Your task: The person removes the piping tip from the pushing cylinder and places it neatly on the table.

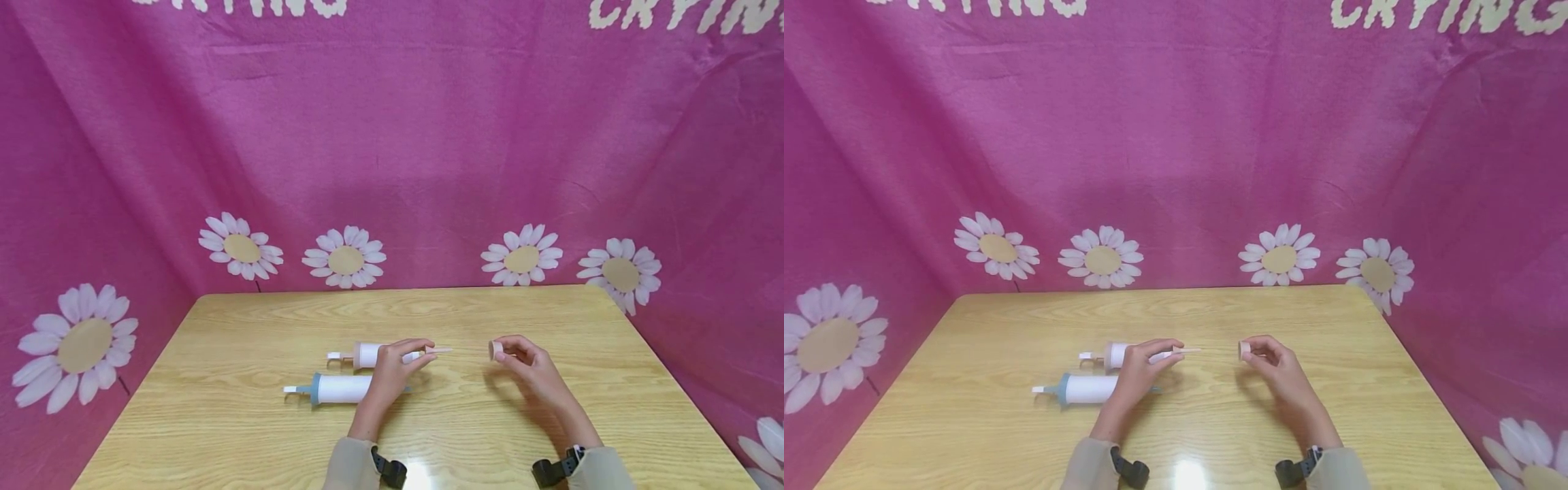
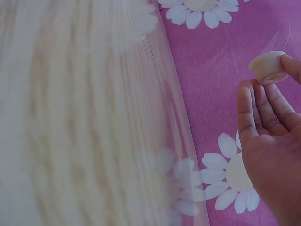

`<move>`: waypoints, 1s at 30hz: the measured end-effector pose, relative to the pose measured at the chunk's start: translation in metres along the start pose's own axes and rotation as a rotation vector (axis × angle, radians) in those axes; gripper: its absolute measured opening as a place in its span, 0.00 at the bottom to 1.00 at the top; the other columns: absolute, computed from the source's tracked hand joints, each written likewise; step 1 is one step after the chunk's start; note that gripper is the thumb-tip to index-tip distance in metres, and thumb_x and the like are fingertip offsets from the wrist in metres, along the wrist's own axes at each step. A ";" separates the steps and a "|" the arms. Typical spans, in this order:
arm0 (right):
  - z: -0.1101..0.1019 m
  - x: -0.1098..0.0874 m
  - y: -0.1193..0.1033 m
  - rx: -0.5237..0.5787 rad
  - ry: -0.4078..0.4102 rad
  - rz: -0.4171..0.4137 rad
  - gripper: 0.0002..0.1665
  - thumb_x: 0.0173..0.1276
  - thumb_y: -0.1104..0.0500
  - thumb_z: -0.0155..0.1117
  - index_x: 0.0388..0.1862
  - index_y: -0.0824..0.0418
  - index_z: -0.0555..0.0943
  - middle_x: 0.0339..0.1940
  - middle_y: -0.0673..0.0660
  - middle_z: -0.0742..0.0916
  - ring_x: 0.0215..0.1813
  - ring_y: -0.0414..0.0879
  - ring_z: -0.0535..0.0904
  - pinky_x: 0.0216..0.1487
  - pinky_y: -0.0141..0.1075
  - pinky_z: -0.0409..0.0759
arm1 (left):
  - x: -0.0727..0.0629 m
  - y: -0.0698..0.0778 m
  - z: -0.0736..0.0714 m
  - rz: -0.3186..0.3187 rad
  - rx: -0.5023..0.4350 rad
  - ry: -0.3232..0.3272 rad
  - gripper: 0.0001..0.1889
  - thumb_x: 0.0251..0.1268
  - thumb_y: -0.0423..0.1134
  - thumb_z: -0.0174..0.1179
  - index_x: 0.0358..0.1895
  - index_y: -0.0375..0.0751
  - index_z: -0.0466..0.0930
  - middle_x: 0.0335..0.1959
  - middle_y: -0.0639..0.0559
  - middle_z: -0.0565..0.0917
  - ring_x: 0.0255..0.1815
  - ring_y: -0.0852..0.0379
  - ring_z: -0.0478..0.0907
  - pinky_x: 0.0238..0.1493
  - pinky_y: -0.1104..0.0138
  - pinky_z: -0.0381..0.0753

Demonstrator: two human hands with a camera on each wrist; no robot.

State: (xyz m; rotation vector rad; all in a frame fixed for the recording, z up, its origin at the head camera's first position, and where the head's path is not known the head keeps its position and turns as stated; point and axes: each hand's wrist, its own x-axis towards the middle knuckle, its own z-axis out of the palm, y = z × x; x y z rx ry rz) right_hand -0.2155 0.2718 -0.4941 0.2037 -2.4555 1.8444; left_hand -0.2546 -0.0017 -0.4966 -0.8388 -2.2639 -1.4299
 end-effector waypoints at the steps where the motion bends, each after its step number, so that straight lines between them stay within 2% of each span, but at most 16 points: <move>1: 0.000 0.000 0.000 0.001 0.000 -0.003 0.21 0.72 0.56 0.61 0.56 0.70 0.75 0.44 0.38 0.83 0.46 0.29 0.79 0.49 0.26 0.81 | 0.000 0.001 0.000 -0.010 -0.008 -0.002 0.12 0.60 0.42 0.67 0.43 0.39 0.88 0.39 0.48 0.90 0.42 0.55 0.87 0.48 0.64 0.86; 9: 0.001 0.004 0.005 -0.028 0.004 -0.019 0.20 0.72 0.57 0.61 0.54 0.71 0.76 0.43 0.41 0.83 0.44 0.29 0.80 0.48 0.27 0.81 | -0.001 0.002 0.000 -0.039 -0.016 -0.021 0.10 0.60 0.43 0.67 0.43 0.46 0.87 0.41 0.49 0.90 0.45 0.56 0.87 0.50 0.66 0.85; 20: -0.006 0.014 0.011 -0.162 -0.004 0.001 0.18 0.70 0.57 0.63 0.52 0.68 0.77 0.44 0.59 0.82 0.43 0.36 0.79 0.47 0.28 0.80 | -0.002 0.000 0.003 -0.049 -0.017 -0.029 0.10 0.60 0.43 0.67 0.43 0.44 0.88 0.40 0.49 0.90 0.45 0.57 0.87 0.51 0.65 0.85; 27: -0.012 0.024 0.014 -0.288 -0.020 0.006 0.20 0.68 0.56 0.66 0.52 0.67 0.78 0.43 0.60 0.83 0.41 0.34 0.76 0.45 0.26 0.78 | -0.001 0.003 0.004 -0.002 0.006 -0.025 0.11 0.61 0.43 0.67 0.43 0.41 0.88 0.40 0.49 0.90 0.46 0.55 0.87 0.50 0.66 0.85; 30: -0.015 0.027 0.015 -0.344 -0.031 -0.010 0.18 0.66 0.59 0.67 0.51 0.68 0.78 0.41 0.59 0.83 0.40 0.34 0.75 0.43 0.26 0.78 | 0.000 0.004 0.004 0.010 0.012 -0.030 0.12 0.61 0.43 0.66 0.43 0.40 0.88 0.41 0.49 0.90 0.46 0.55 0.87 0.50 0.66 0.85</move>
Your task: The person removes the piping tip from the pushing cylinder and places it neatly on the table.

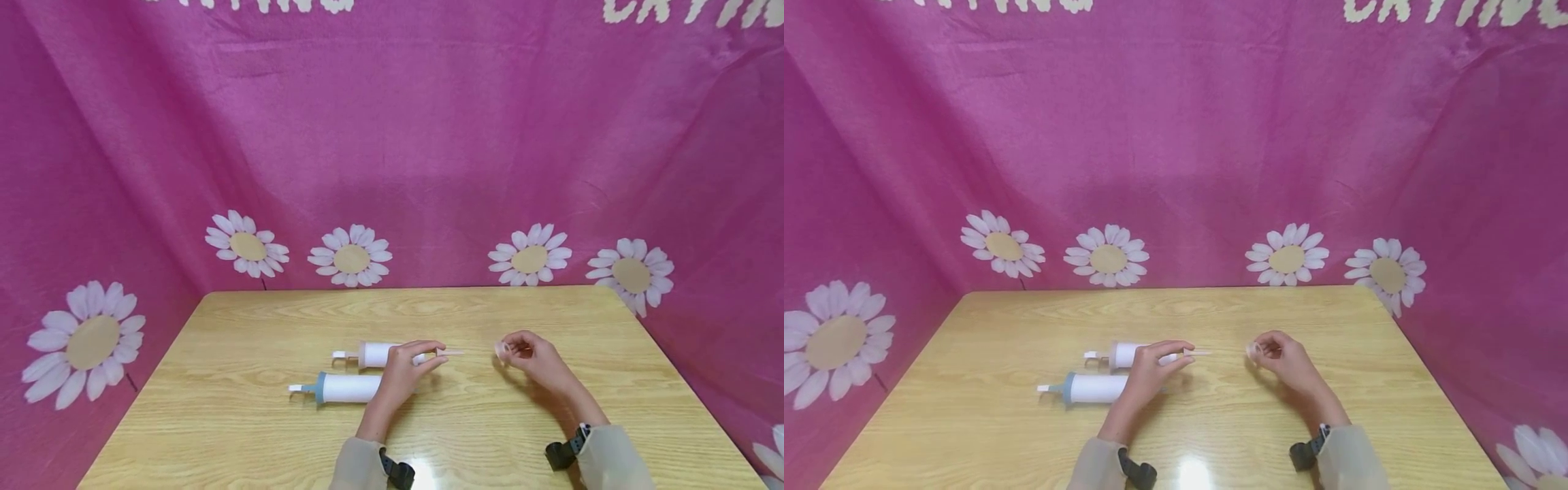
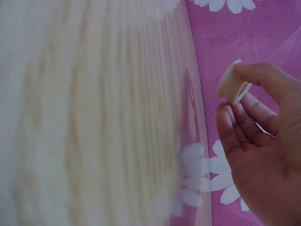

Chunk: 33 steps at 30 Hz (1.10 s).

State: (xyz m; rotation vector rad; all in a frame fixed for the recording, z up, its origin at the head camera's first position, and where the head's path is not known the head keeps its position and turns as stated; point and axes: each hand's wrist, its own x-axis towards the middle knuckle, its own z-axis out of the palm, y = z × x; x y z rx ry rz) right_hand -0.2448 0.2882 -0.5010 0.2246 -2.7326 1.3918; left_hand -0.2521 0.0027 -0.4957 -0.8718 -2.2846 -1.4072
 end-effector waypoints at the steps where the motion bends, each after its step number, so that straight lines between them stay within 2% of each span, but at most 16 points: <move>1: 0.000 0.000 0.000 -0.017 -0.001 -0.007 0.18 0.66 0.60 0.68 0.50 0.68 0.78 0.41 0.59 0.84 0.39 0.34 0.75 0.42 0.26 0.78 | 0.000 0.000 0.000 0.003 0.004 -0.001 0.12 0.62 0.43 0.66 0.43 0.40 0.88 0.41 0.49 0.90 0.46 0.55 0.87 0.50 0.66 0.85; 6: 0.000 0.002 0.004 -0.084 -0.019 -0.031 0.16 0.62 0.66 0.69 0.47 0.70 0.78 0.36 0.59 0.83 0.36 0.35 0.73 0.37 0.26 0.76 | 0.000 -0.001 0.001 -0.011 0.010 -0.011 0.12 0.62 0.43 0.66 0.43 0.40 0.88 0.41 0.49 0.90 0.46 0.55 0.87 0.51 0.66 0.85; 15: 0.001 0.005 0.010 -0.137 -0.051 -0.019 0.13 0.61 0.65 0.70 0.41 0.68 0.78 0.33 0.57 0.80 0.33 0.36 0.71 0.34 0.26 0.74 | 0.000 0.003 0.002 -0.016 0.014 -0.021 0.12 0.60 0.42 0.67 0.43 0.41 0.88 0.41 0.49 0.90 0.46 0.55 0.87 0.51 0.66 0.85; 20: 0.001 0.006 0.013 -0.175 -0.046 -0.045 0.12 0.60 0.64 0.71 0.39 0.66 0.79 0.34 0.56 0.79 0.34 0.38 0.71 0.34 0.27 0.73 | 0.002 0.005 0.003 0.002 0.013 -0.045 0.11 0.59 0.41 0.68 0.43 0.41 0.88 0.41 0.48 0.90 0.45 0.55 0.87 0.51 0.66 0.85; 24: 0.000 0.006 0.013 -0.198 -0.050 -0.057 0.12 0.60 0.63 0.71 0.39 0.66 0.79 0.34 0.57 0.78 0.35 0.40 0.71 0.34 0.27 0.72 | 0.005 0.006 0.005 0.010 0.025 -0.096 0.11 0.59 0.41 0.68 0.43 0.40 0.88 0.41 0.49 0.90 0.44 0.56 0.87 0.49 0.68 0.84; 29: 0.000 0.006 0.014 -0.205 -0.053 -0.072 0.13 0.59 0.64 0.72 0.39 0.67 0.78 0.34 0.56 0.78 0.34 0.38 0.71 0.34 0.27 0.73 | 0.009 0.010 0.009 -0.019 0.045 -0.179 0.11 0.60 0.40 0.67 0.43 0.37 0.87 0.38 0.49 0.89 0.43 0.56 0.86 0.50 0.71 0.83; 33: 0.002 0.006 0.015 -0.201 -0.046 -0.086 0.13 0.57 0.65 0.72 0.39 0.67 0.78 0.33 0.57 0.78 0.34 0.37 0.71 0.34 0.26 0.73 | 0.014 0.015 0.015 -0.032 0.079 -0.220 0.11 0.60 0.38 0.67 0.42 0.35 0.86 0.34 0.48 0.88 0.40 0.55 0.86 0.47 0.73 0.83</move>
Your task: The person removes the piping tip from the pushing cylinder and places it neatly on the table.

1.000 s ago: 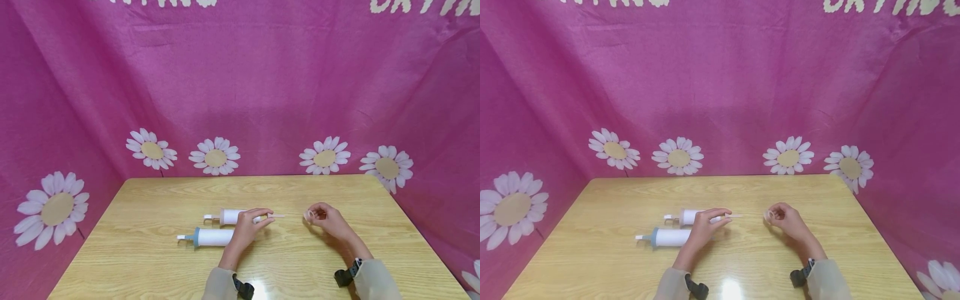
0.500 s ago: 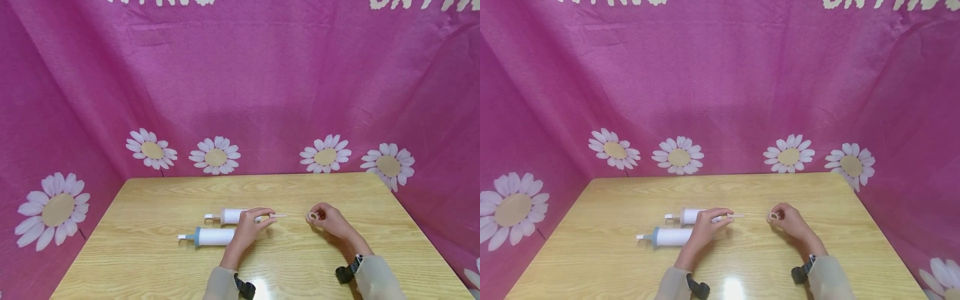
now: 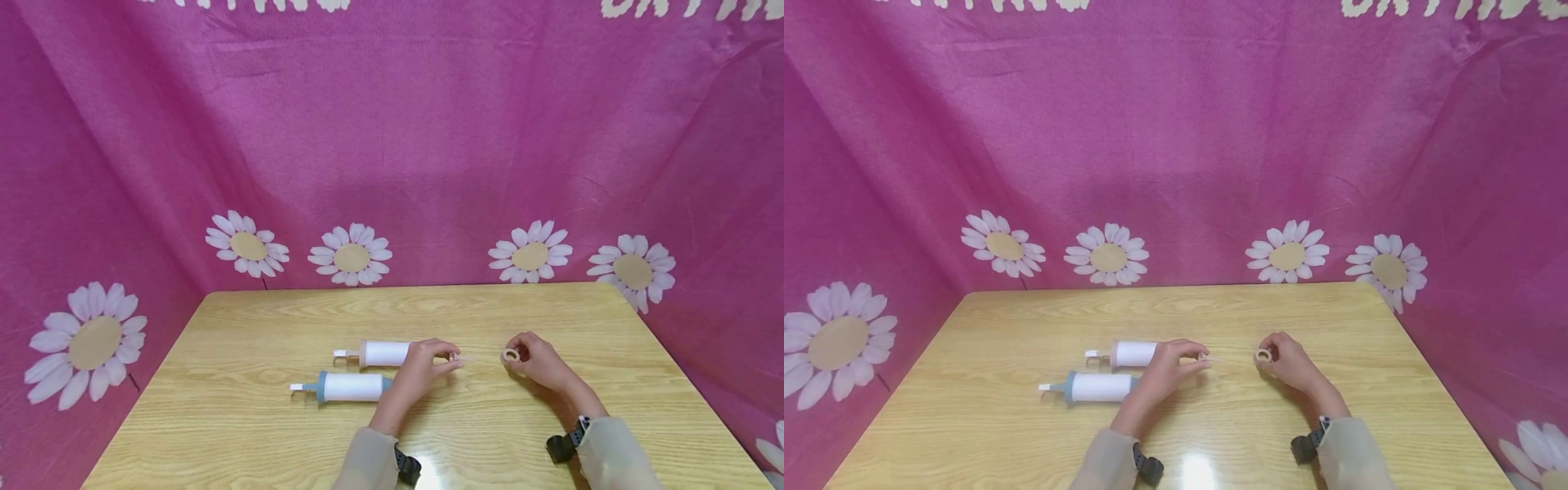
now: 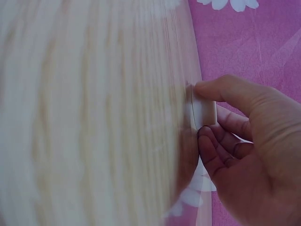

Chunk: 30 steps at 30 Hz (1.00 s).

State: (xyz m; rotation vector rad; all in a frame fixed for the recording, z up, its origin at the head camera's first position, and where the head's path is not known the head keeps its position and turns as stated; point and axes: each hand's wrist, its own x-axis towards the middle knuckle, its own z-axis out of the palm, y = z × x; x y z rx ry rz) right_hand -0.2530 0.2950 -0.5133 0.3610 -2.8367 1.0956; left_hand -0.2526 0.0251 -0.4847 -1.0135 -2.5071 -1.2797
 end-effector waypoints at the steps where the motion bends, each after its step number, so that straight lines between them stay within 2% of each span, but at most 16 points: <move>1: 0.000 0.000 0.000 0.005 0.002 0.004 0.13 0.57 0.66 0.72 0.39 0.67 0.78 0.33 0.57 0.78 0.34 0.37 0.71 0.34 0.27 0.73 | 0.002 0.001 0.001 -0.002 0.015 -0.009 0.10 0.60 0.38 0.67 0.41 0.36 0.86 0.33 0.48 0.88 0.40 0.55 0.86 0.46 0.74 0.83; 6: 0.001 -0.001 0.002 0.016 -0.019 0.027 0.12 0.60 0.64 0.71 0.39 0.67 0.78 0.35 0.57 0.78 0.34 0.40 0.71 0.34 0.27 0.72 | 0.011 0.004 0.008 -0.033 0.066 -0.053 0.07 0.59 0.37 0.68 0.38 0.39 0.85 0.31 0.49 0.86 0.37 0.58 0.84 0.43 0.73 0.83; 14: -0.001 -0.001 0.001 0.008 -0.031 0.034 0.14 0.60 0.64 0.71 0.41 0.68 0.78 0.35 0.57 0.78 0.35 0.42 0.71 0.35 0.28 0.72 | 0.021 0.004 0.016 -0.125 0.064 -0.112 0.05 0.60 0.32 0.67 0.37 0.37 0.83 0.32 0.46 0.85 0.35 0.59 0.83 0.35 0.80 0.76; 18: -0.002 -0.001 0.000 0.004 -0.033 0.034 0.14 0.60 0.64 0.70 0.42 0.68 0.77 0.36 0.57 0.78 0.36 0.42 0.71 0.35 0.28 0.72 | 0.024 0.003 0.021 -0.140 0.112 -0.116 0.04 0.59 0.30 0.68 0.33 0.38 0.81 0.28 0.49 0.83 0.29 0.65 0.75 0.31 0.81 0.71; 22: -0.002 0.000 0.000 0.008 -0.032 0.026 0.13 0.60 0.65 0.70 0.41 0.68 0.78 0.35 0.57 0.78 0.35 0.41 0.70 0.35 0.27 0.72 | 0.025 0.004 0.024 -0.151 0.151 -0.126 0.06 0.56 0.29 0.69 0.31 0.38 0.80 0.27 0.48 0.81 0.28 0.67 0.67 0.29 0.80 0.67; 27: -0.002 -0.001 0.000 0.022 -0.027 0.018 0.14 0.60 0.64 0.71 0.41 0.68 0.78 0.35 0.57 0.78 0.35 0.40 0.70 0.35 0.27 0.72 | 0.025 0.002 0.027 -0.182 0.188 -0.152 0.07 0.55 0.30 0.70 0.30 0.38 0.79 0.25 0.52 0.76 0.28 0.67 0.64 0.29 0.79 0.65; 30: -0.002 -0.002 0.001 0.029 -0.030 0.033 0.14 0.61 0.63 0.71 0.41 0.67 0.77 0.35 0.57 0.78 0.35 0.41 0.70 0.35 0.27 0.71 | 0.026 0.002 0.028 -0.191 0.249 -0.151 0.08 0.54 0.30 0.71 0.30 0.40 0.79 0.24 0.56 0.74 0.26 0.67 0.64 0.28 0.78 0.65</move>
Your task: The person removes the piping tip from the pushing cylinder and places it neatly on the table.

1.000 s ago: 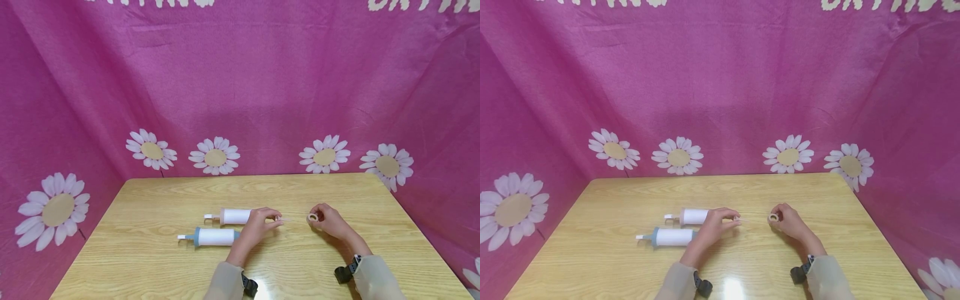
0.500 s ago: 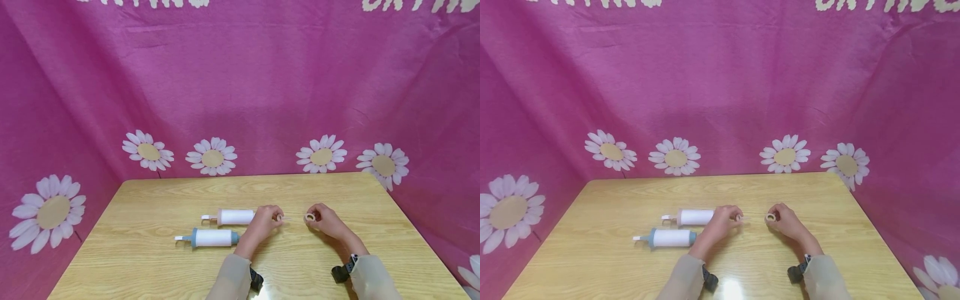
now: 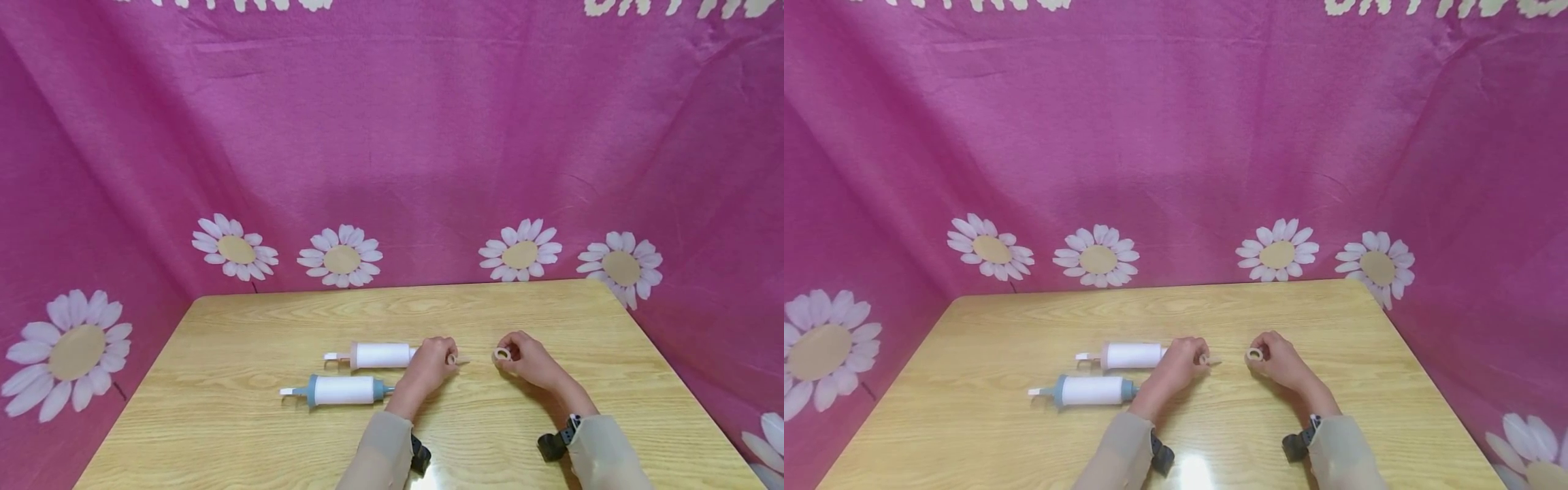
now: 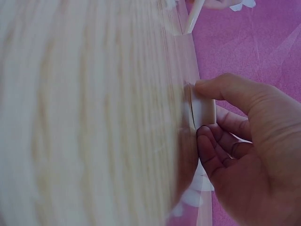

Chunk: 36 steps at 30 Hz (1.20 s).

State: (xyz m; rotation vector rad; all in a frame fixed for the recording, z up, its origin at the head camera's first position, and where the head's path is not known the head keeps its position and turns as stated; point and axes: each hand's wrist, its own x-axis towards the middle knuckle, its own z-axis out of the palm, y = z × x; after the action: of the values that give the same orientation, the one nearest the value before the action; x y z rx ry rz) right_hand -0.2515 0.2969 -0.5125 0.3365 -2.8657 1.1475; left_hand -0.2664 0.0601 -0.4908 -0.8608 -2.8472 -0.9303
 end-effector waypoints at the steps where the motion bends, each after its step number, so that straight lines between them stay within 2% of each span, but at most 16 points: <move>1: 0.000 0.000 0.000 -0.002 -0.005 0.003 0.14 0.61 0.63 0.71 0.41 0.67 0.77 0.35 0.57 0.78 0.36 0.41 0.70 0.35 0.27 0.71 | 0.000 0.000 0.000 0.000 0.026 0.008 0.08 0.53 0.31 0.71 0.29 0.40 0.79 0.24 0.56 0.73 0.26 0.66 0.65 0.27 0.78 0.66; 6: 0.000 0.000 0.000 -0.006 -0.008 0.017 0.14 0.62 0.61 0.70 0.41 0.66 0.77 0.35 0.56 0.77 0.36 0.42 0.70 0.35 0.28 0.70 | 0.000 0.001 0.001 0.004 0.161 0.034 0.07 0.53 0.34 0.72 0.30 0.42 0.81 0.27 0.55 0.78 0.26 0.63 0.73 0.27 0.75 0.72; 14: 0.000 0.000 -0.001 -0.007 -0.006 0.024 0.13 0.63 0.60 0.70 0.41 0.66 0.77 0.34 0.56 0.77 0.36 0.41 0.70 0.35 0.27 0.70 | 0.000 0.004 0.001 0.006 0.266 0.022 0.08 0.54 0.38 0.73 0.33 0.42 0.84 0.30 0.53 0.81 0.29 0.59 0.78 0.28 0.74 0.77; 24: -0.001 0.000 -0.002 -0.010 -0.005 0.013 0.14 0.61 0.63 0.71 0.42 0.67 0.77 0.35 0.57 0.77 0.35 0.42 0.70 0.34 0.27 0.71 | 0.001 0.004 0.003 0.010 0.347 0.017 0.09 0.53 0.40 0.73 0.29 0.43 0.82 0.27 0.54 0.80 0.30 0.58 0.79 0.28 0.74 0.76; 36: -0.001 -0.001 -0.003 0.000 -0.004 0.033 0.16 0.62 0.58 0.71 0.43 0.66 0.78 0.35 0.56 0.77 0.36 0.42 0.69 0.36 0.28 0.70 | 0.001 0.002 0.004 0.005 0.331 0.027 0.08 0.52 0.39 0.74 0.27 0.43 0.82 0.26 0.54 0.80 0.28 0.59 0.77 0.27 0.74 0.75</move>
State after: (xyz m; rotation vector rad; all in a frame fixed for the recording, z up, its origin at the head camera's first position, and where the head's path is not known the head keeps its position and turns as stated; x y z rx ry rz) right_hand -0.2498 0.2956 -0.5093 0.2925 -2.8857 1.1542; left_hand -0.2655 0.0640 -0.4933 -0.8084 -2.8545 -0.4433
